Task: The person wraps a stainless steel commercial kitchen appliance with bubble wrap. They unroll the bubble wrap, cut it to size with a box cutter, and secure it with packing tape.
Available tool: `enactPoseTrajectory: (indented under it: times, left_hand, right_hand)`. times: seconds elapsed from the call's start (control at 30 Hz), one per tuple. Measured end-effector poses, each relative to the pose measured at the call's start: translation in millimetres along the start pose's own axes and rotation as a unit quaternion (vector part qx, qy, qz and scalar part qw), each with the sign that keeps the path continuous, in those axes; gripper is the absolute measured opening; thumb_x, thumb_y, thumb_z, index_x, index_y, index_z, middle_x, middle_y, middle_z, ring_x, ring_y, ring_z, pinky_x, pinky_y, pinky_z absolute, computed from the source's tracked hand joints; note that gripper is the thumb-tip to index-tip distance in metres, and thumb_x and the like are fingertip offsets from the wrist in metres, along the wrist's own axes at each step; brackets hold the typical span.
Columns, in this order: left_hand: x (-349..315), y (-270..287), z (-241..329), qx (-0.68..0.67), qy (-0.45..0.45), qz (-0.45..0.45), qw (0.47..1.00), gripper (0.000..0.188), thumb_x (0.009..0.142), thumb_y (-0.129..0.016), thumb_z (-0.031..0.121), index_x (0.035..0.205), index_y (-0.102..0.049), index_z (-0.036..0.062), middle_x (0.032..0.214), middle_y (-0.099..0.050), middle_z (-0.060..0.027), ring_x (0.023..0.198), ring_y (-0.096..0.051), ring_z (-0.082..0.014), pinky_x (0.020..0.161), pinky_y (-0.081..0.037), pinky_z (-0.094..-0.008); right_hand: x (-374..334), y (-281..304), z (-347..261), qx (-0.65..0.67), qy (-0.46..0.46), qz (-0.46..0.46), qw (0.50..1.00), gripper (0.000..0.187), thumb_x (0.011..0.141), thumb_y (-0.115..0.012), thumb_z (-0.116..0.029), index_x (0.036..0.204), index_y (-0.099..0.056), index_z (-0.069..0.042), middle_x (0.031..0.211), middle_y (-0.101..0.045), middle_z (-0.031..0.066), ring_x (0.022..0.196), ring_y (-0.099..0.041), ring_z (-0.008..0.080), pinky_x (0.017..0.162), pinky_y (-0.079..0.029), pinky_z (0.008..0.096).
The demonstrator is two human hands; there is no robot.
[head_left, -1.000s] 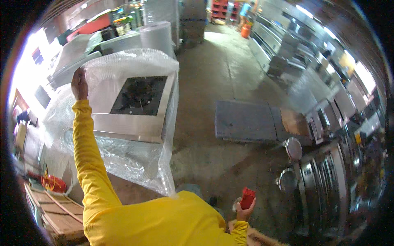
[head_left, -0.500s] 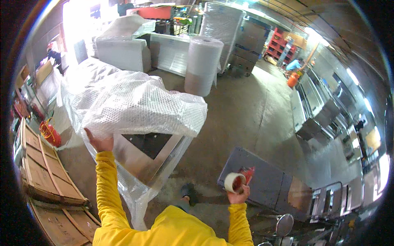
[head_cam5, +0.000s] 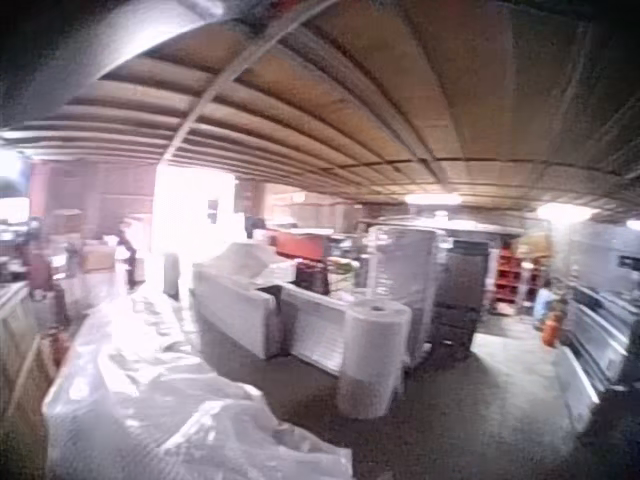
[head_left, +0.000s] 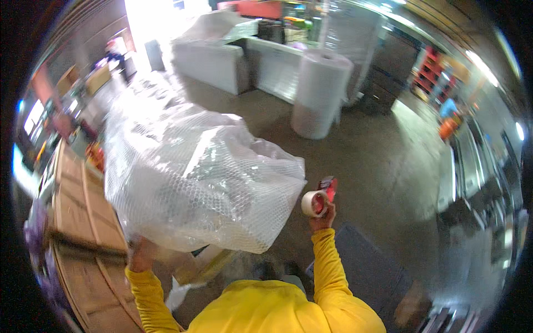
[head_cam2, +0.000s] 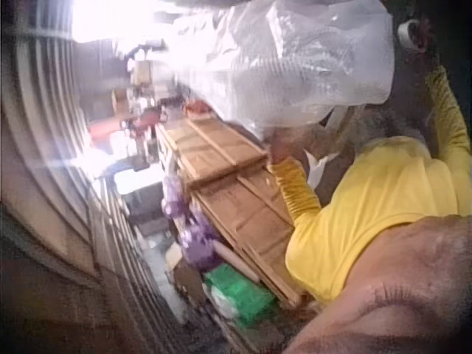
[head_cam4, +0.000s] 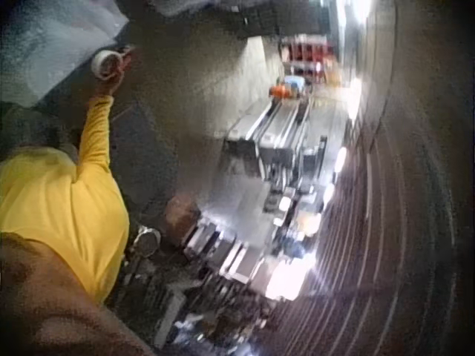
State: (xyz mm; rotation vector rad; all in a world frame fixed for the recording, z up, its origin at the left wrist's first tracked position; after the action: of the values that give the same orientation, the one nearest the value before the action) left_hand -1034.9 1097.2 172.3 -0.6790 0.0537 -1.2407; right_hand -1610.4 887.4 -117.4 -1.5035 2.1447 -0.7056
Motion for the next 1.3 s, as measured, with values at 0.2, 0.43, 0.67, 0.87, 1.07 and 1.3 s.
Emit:
enactPoseTrajectory:
  times: [0.2,0.43,0.67,0.87,1.07,1.3]
  left_hand:
    - [-52.1,-12.4,57.1,-0.012,-0.081,-0.054,0.995,0.061,0.092,-0.056,0.044,0.140,-0.043,0.0071,0.139,-0.049,-0.0080,0.127,-0.045,-0.0275,0.110,-0.033,-0.0444]
    - [-103.4,10.5,92.8,0.161,0.003,0.224,0.961,0.070,0.088,-0.061,0.053,0.137,-0.046,0.0051,0.131,-0.053,-0.0115,0.121,-0.050,-0.0231,0.103,-0.042,-0.0373]
    - [-172.5,7.2,86.6,0.453,0.072,0.304,0.835,0.066,0.085,-0.067,0.046,0.131,-0.047,0.0022,0.118,-0.055,-0.0097,0.104,-0.055,-0.0219,0.087,-0.047,-0.0358]
    - [-254.8,11.7,13.2,0.616,0.145,0.432,0.643,0.046,0.084,-0.073,0.027,0.113,-0.054,-0.0029,0.104,-0.059,-0.0116,0.090,-0.060,-0.0222,0.077,-0.050,-0.0361]
    - [-263.2,11.7,22.3,0.703,-0.018,0.406,0.583,0.024,0.086,-0.070,0.019,0.088,-0.066,-0.0044,0.080,-0.066,-0.0169,0.074,-0.062,-0.0248,0.073,-0.049,-0.0366]
    - [-218.4,40.4,211.2,0.338,-0.085,0.504,0.790,0.037,0.097,-0.053,0.040,0.090,-0.067,0.0057,0.076,-0.062,-0.0016,0.059,-0.053,-0.0094,0.054,-0.045,-0.0256]
  right_hand:
    - [97.1,-34.9,42.9,0.161,-0.187,-0.070,0.967,0.042,0.080,-0.059,-0.034,0.114,-0.061,-0.009,0.113,-0.062,0.0071,0.095,-0.061,0.0251,0.082,-0.053,0.0422]
    - [92.8,-56.5,125.3,0.133,-0.326,-0.066,0.934,0.037,0.079,-0.058,-0.031,0.107,-0.065,-0.009,0.103,-0.066,0.0054,0.093,-0.062,0.0235,0.081,-0.052,0.0402]
    - [53.6,-91.2,150.4,0.139,-0.429,-0.254,0.855,0.038,0.080,-0.060,-0.030,0.108,-0.065,-0.006,0.106,-0.068,0.0088,0.097,-0.064,0.0253,0.087,-0.052,0.0394]
    - [62.7,-64.1,164.1,0.156,-0.323,-0.162,0.919,0.042,0.080,-0.061,-0.037,0.112,-0.063,-0.009,0.106,-0.067,0.0046,0.095,-0.063,0.0214,0.082,-0.052,0.0368]
    - [148.0,-87.6,1.4,-0.107,0.018,-0.143,0.984,0.045,0.086,-0.053,-0.041,0.116,-0.059,-0.008,0.114,-0.058,0.0054,0.100,-0.056,0.0217,0.088,-0.043,0.0375]
    - [167.6,-248.0,-291.0,-0.021,0.208,-0.289,0.934,0.041,0.095,-0.047,-0.023,0.131,-0.053,-0.004,0.133,-0.053,0.0075,0.122,-0.050,0.0209,0.102,-0.040,0.0355]
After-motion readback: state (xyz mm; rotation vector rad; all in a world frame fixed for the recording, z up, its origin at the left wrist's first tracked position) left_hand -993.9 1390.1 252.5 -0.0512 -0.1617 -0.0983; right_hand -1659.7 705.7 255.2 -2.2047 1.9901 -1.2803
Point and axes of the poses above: each hand's wrist, its own x-axis towards the middle knuckle, its own y-axis out of the back of the hand, z = x × y, the point moved 9 cm from there along x, towards the middle knuckle
